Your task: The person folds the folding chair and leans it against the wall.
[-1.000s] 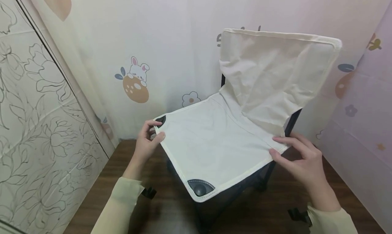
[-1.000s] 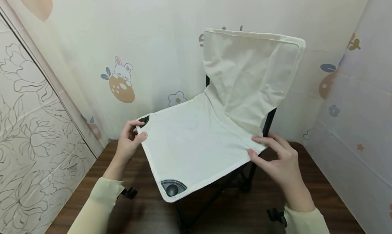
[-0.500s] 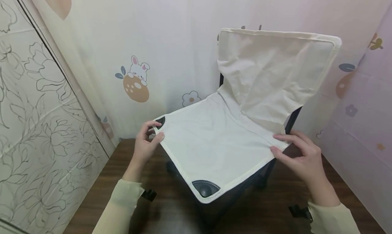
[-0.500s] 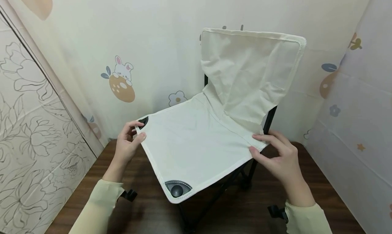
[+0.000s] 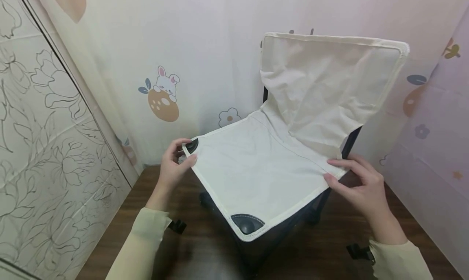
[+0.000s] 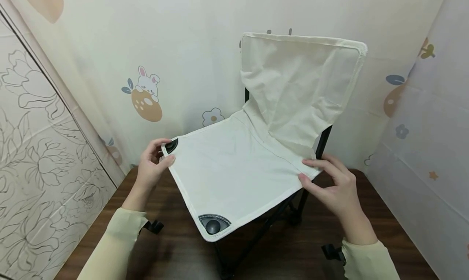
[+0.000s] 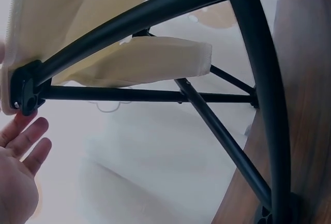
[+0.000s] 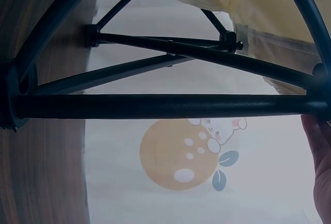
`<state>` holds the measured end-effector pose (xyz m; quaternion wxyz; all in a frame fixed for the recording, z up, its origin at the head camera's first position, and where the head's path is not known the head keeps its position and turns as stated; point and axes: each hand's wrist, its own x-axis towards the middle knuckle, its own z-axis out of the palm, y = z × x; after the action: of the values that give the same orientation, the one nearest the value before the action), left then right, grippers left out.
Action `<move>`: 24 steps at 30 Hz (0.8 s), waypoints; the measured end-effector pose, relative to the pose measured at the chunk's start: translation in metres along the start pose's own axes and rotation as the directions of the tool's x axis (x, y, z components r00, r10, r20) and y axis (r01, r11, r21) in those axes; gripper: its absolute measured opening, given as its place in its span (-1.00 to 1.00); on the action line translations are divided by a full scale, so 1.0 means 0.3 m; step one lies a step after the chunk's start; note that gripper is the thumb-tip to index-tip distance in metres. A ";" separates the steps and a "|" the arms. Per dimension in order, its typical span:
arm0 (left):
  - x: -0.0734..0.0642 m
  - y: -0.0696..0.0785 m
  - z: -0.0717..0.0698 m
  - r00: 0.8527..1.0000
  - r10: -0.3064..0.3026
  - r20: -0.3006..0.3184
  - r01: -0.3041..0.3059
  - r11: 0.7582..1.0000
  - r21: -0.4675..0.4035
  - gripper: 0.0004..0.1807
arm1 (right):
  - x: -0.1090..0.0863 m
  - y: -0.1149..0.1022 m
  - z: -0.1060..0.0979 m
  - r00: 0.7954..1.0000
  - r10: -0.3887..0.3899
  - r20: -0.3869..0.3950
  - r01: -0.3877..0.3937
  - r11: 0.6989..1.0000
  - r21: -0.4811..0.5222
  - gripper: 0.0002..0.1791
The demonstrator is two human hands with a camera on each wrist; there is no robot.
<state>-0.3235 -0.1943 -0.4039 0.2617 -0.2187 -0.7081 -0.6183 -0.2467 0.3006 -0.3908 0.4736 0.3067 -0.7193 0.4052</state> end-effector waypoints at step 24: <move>-0.050 0.024 0.002 1.000 -0.026 0.012 0.026 0.998 -0.050 -0.45 | 0.034 0.010 -0.031 0.997 0.036 0.074 -0.037 0.999 0.019 -0.68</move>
<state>-0.3075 -0.1923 -0.4080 0.2441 -0.2194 -0.6966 -0.6380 -0.2488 0.3095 -0.3800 0.4362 0.3130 -0.7376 0.4096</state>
